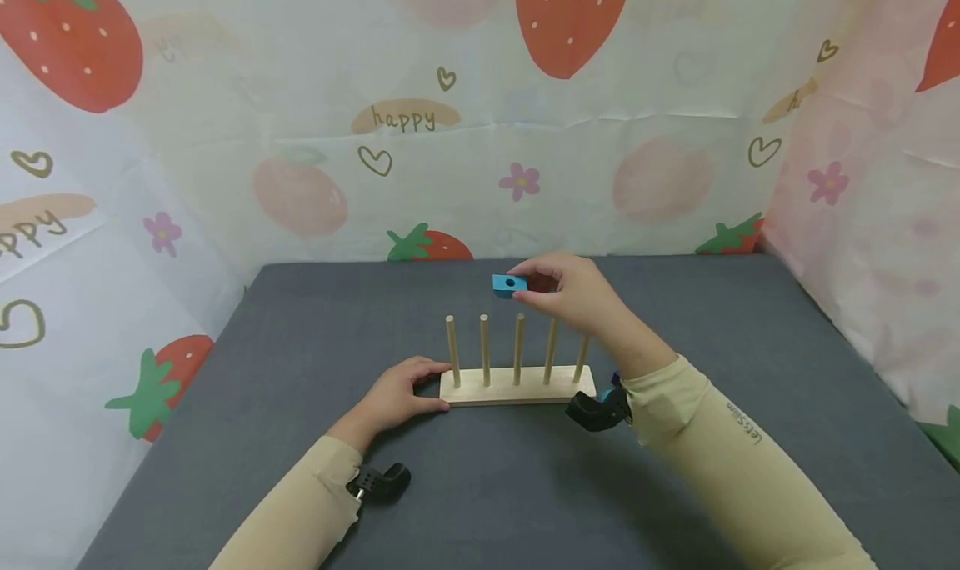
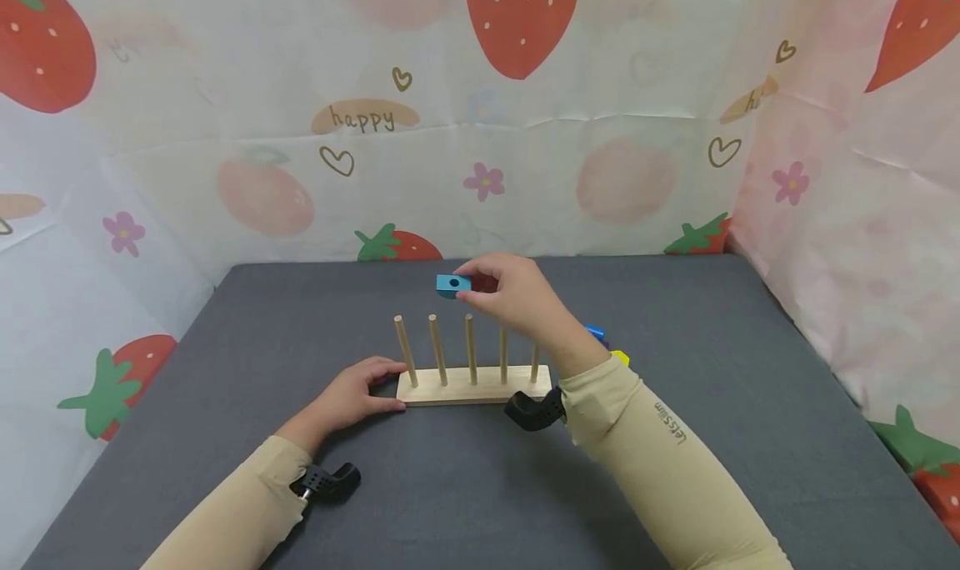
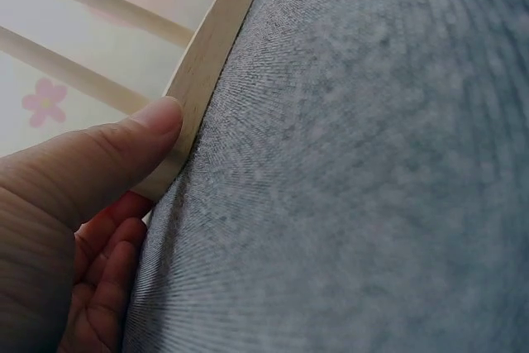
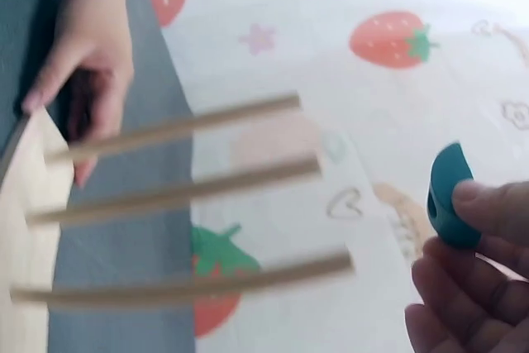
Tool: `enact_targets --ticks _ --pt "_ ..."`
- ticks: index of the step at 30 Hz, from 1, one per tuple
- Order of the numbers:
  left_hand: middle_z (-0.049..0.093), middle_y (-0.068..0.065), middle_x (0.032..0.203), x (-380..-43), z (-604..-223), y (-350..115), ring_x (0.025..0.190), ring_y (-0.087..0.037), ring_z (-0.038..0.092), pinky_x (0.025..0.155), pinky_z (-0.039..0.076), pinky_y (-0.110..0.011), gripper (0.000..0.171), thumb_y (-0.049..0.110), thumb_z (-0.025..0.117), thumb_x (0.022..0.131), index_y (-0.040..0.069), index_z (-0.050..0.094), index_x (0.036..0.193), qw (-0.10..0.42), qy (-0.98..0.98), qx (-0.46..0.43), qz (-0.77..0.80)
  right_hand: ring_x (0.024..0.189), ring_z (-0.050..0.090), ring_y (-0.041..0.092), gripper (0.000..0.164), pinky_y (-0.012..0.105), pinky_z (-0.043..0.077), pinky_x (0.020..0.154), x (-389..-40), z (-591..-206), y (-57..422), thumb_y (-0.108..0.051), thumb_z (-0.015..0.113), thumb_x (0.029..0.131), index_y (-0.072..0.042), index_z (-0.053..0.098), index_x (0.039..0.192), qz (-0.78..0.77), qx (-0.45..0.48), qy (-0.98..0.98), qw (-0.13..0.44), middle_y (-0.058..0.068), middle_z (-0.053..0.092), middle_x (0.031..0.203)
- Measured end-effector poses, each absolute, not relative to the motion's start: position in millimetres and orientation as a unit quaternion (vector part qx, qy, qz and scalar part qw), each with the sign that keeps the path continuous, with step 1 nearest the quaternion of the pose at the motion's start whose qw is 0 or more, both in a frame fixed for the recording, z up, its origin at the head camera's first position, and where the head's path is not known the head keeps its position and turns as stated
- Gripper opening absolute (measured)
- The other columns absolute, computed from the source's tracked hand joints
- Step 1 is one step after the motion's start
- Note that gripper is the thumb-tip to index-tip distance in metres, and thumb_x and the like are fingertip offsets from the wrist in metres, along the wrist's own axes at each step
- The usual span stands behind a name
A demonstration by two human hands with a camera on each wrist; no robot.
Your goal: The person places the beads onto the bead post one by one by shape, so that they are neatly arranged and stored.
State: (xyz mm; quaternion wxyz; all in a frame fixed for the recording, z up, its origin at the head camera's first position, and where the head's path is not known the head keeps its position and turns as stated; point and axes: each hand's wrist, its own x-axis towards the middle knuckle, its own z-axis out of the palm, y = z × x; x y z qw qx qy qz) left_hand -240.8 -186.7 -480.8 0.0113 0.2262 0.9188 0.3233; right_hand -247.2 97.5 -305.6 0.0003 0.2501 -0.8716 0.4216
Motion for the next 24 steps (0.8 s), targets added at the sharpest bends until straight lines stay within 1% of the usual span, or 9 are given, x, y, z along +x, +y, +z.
enact_targets --ticks 7,17,24 --pt "0.058 0.004 0.112 -239.8 -481.1 -187.4 0.105 -0.013 0.052 0.092 0.042 -0.037 0.058 0.036 0.077 0.071 0.019 0.059 0.123 0.012 0.917 0.228 0.327 0.086 0.061 0.011 0.023 0.029 0.05 0.075 -245.0 -311.2 67.0 -0.02 0.069 0.083 -0.013 0.067 0.104 0.435 0.237 -0.868 -0.025 -0.001 0.064 0.097" --pt "0.058 0.006 0.112 -240.9 -482.3 -188.6 0.105 -0.013 0.052 0.092 0.042 -0.037 0.057 0.038 0.075 0.072 0.02 0.058 0.124 0.009 0.916 0.235 0.326 0.086 0.059 0.009 0.022 0.028 0.049 0.077 -242.0 -320.3 43.5 -0.02 0.068 0.083 -0.014 0.067 0.104 0.425 0.245 -0.871 -0.035 -0.003 0.061 0.097" --pt "0.058 0.005 0.112 -241.2 -483.5 -188.0 0.104 -0.012 0.052 0.092 0.042 -0.037 0.056 0.038 0.075 0.073 0.02 0.058 0.124 0.009 0.915 0.239 0.326 0.088 0.057 0.01 0.021 0.028 0.048 0.077 -239.2 -322.8 35.2 -0.02 0.066 0.085 -0.015 0.066 0.106 0.382 0.239 -0.892 -0.023 -0.003 0.06 0.099"
